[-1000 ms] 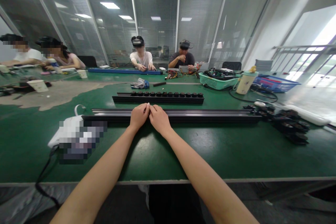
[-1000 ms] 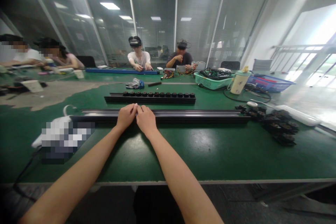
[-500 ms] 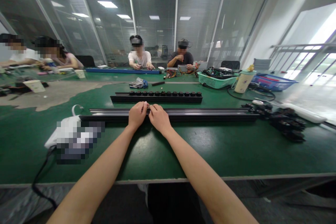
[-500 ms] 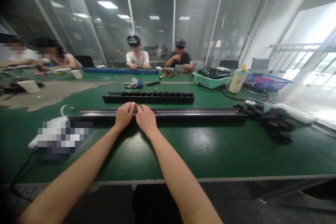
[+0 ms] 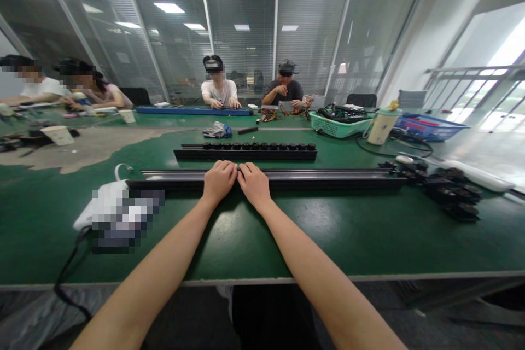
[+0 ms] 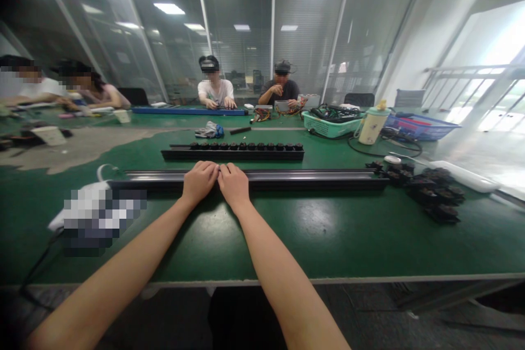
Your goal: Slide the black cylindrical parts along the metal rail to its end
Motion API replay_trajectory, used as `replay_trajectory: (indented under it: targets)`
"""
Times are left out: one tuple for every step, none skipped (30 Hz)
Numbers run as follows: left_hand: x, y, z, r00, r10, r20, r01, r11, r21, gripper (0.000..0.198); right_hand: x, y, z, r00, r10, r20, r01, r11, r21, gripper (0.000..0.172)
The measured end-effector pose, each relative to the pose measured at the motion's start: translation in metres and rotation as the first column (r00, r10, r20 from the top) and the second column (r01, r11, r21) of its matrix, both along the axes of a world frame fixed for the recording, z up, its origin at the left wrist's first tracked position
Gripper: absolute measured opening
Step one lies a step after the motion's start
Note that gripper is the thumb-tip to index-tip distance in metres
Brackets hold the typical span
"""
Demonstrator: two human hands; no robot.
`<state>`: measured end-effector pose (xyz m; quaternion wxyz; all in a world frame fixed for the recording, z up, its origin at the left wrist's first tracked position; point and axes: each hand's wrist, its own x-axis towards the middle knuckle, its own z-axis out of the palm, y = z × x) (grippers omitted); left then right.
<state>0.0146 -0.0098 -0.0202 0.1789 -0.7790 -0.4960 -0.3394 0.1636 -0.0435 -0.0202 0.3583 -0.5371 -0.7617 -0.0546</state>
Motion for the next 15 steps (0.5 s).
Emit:
replay_trajectory:
  targets:
    - [0.001,0.000,0.000,1.000,-0.013,-0.027,0.013,1.000,0.002,0.038,0.000,0.000,-0.001,1.000,-0.005,-0.007,0.005,1.000,0.003,0.031]
    - [0.001,0.001,0.000,0.998,-0.029,-0.047,0.029,1.000,0.002,0.038,-0.001,0.000,-0.003,1.000,-0.009,-0.012,0.009,1.000,0.006,0.031]
    - [0.001,0.001,0.000,0.997,-0.038,-0.061,0.038,0.999,0.002,0.038,-0.001,0.001,-0.004,1.000,-0.011,-0.015,0.011,1.000,0.007,0.032]
    - [0.001,0.002,0.000,0.997,-0.041,-0.071,0.041,0.999,0.005,0.038,-0.001,0.001,-0.005,1.000,-0.012,-0.017,0.012,1.000,0.009,0.032]
    - [0.001,0.003,0.000,0.996,-0.039,-0.077,0.039,0.999,0.008,0.038,-0.001,0.001,-0.007,1.000,-0.014,-0.017,0.014,1.000,0.009,0.033]
    - [0.001,0.003,0.000,0.996,-0.032,-0.081,0.033,0.999,0.012,0.039,-0.001,0.002,-0.008,1.000,-0.018,-0.018,0.018,1.000,0.009,0.033]
    - [0.002,0.003,0.001,0.996,-0.024,-0.084,0.025,1.000,0.011,0.039,-0.002,0.002,-0.009,1.000,-0.023,-0.019,0.023,1.000,0.009,0.034]
    - [0.002,0.003,0.001,0.996,-0.018,-0.084,0.019,1.000,0.005,0.040,-0.002,0.003,-0.009,0.999,-0.028,-0.019,0.029,1.000,0.010,0.034]
    - [0.002,0.002,0.001,0.996,-0.014,-0.085,0.014,1.000,-0.008,0.042,-0.002,0.003,-0.010,0.999,-0.033,-0.019,0.034,0.999,0.011,0.035]
    - [0.003,0.001,0.002,0.996,-0.007,-0.084,0.005,1.000,-0.028,0.044,-0.003,0.003,-0.011,0.999,-0.037,-0.018,0.037,0.999,0.014,0.035]
    - [0.003,0.000,0.002,0.997,0.003,-0.080,-0.007,0.999,-0.051,0.047,-0.003,0.004,-0.011,0.999,-0.039,-0.017,0.039,0.999,0.017,0.035]
    - [0.004,-0.002,0.003,0.997,0.016,-0.082,-0.022,0.997,-0.073,0.049,-0.004,0.004,-0.012,0.999,-0.039,-0.015,0.039,0.999,0.022,0.035]
    - [0.005,-0.003,0.003,0.996,0.035,-0.086,-0.043,0.995,-0.089,0.052,-0.005,0.005,-0.012,0.999,-0.038,-0.013,0.038,0.999,0.030,0.035]
    - [0.006,-0.004,0.004,0.995,0.054,-0.088,-0.063,0.993,-0.102,0.053,-0.005,0.005,-0.013,0.999,-0.037,-0.010,0.037,0.999,0.040,0.035]
    - [0.007,-0.005,0.004,0.993,0.072,-0.092,-0.083,0.990,-0.115,0.055,-0.006,0.006,-0.014,0.999,-0.035,-0.008,0.035,0.998,0.052,0.035]
